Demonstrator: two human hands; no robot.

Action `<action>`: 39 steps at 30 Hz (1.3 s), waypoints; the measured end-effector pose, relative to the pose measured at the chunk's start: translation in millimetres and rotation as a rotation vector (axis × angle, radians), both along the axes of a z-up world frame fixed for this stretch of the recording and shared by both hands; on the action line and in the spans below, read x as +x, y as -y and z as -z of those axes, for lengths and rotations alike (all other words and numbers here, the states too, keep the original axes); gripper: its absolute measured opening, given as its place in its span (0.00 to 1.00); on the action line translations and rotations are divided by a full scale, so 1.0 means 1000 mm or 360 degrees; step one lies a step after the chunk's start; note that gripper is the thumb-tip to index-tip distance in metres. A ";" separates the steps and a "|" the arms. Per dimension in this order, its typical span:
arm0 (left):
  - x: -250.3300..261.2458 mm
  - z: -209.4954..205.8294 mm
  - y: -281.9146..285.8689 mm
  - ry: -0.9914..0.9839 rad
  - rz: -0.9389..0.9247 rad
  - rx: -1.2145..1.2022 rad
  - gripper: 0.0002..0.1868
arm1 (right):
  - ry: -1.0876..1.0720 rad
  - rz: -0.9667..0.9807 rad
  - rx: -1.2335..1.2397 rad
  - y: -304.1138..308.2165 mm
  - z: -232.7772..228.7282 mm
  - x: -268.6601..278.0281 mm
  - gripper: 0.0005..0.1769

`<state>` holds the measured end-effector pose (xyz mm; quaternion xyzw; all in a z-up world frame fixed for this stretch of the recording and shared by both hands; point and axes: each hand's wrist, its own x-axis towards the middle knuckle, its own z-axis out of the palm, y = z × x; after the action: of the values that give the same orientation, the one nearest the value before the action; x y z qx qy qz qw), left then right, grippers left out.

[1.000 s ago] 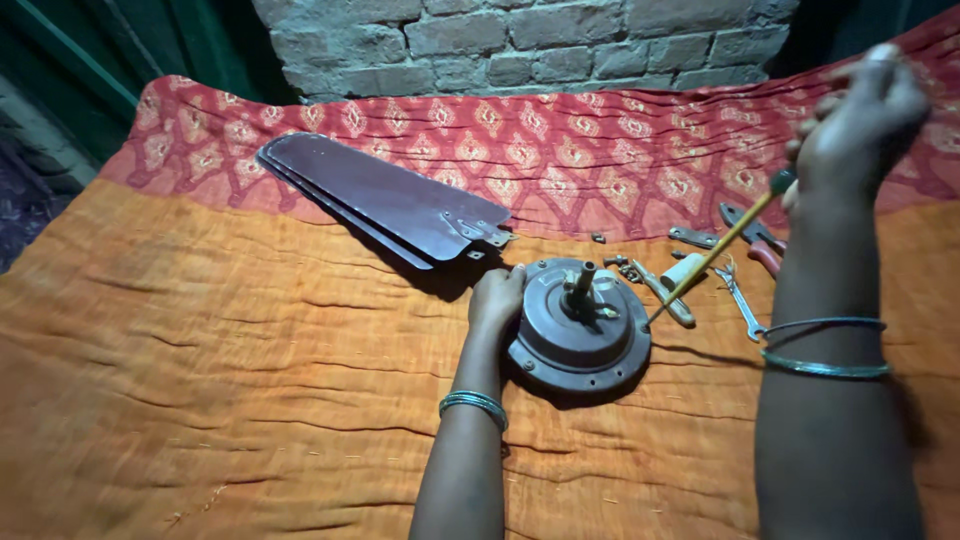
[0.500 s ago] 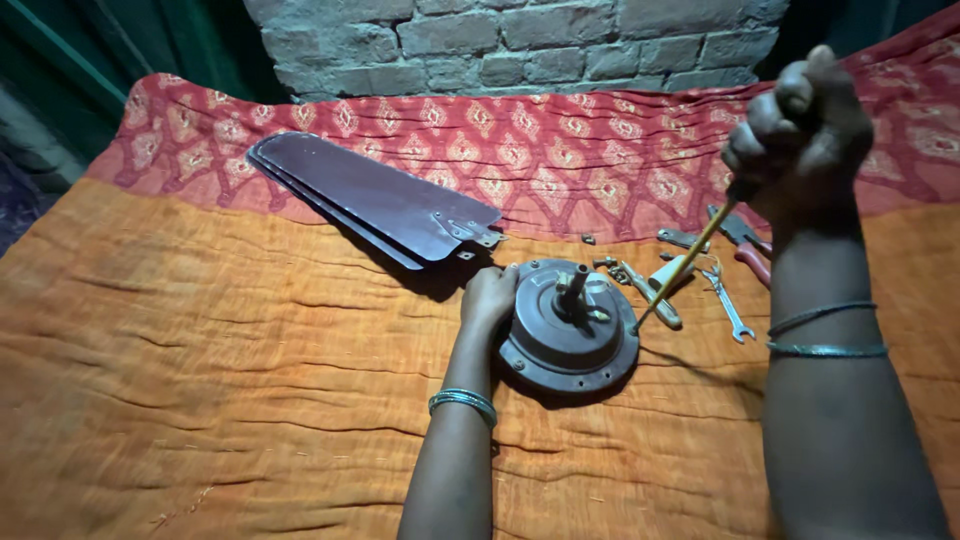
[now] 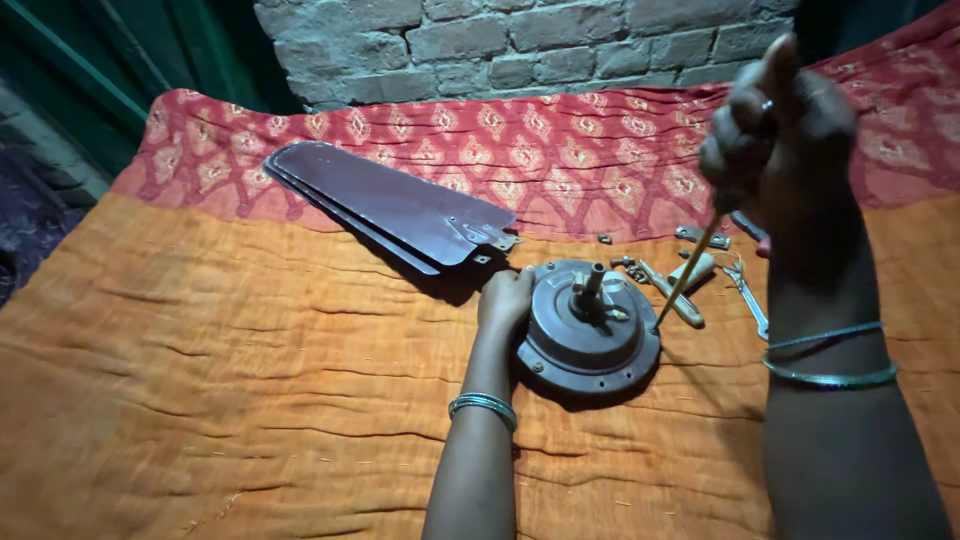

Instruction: The person removes the fan blades from the motor housing and then uses a screwdriver to loosen and remove several screws from the motor cap. The person then uses a small stick to clean the central shaft of the motor.

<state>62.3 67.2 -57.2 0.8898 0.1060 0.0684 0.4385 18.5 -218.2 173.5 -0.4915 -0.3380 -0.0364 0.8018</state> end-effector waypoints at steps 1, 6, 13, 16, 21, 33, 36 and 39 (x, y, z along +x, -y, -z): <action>0.000 0.000 0.001 -0.0004 0.0005 -0.0002 0.29 | -0.0050 -0.0405 0.0009 0.000 -0.002 0.001 0.26; -0.003 -0.002 0.001 -0.0019 0.0010 -0.0020 0.29 | 0.0049 -0.0276 -0.0178 -0.013 -0.004 0.011 0.27; -0.005 -0.007 0.002 0.0002 0.0011 -0.0009 0.29 | -0.0081 0.1411 -0.0252 -0.021 -0.014 0.025 0.23; -0.007 -0.007 0.003 -0.0022 0.0004 -0.0074 0.29 | 0.0037 0.1337 0.0076 -0.023 -0.003 0.016 0.23; -0.004 -0.008 0.003 -0.0063 0.0003 -0.0076 0.28 | -0.0003 -0.0225 -0.0090 -0.006 0.001 0.002 0.27; -0.011 -0.013 0.004 -0.0011 0.0021 -0.0160 0.28 | 0.0024 0.1265 -0.0288 0.002 0.003 0.029 0.24; -0.013 -0.017 0.004 -0.0016 0.0035 -0.0110 0.29 | 0.0008 0.0940 -0.0054 0.010 0.018 0.022 0.25; -0.013 -0.021 0.004 -0.0032 0.0041 -0.0092 0.29 | 0.0058 0.0084 0.0091 0.025 0.022 0.017 0.30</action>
<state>49.1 63.5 -36.6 0.8788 0.1007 0.0508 0.4637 35.2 -243.6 151.6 -0.4763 -0.3383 -0.0761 0.8080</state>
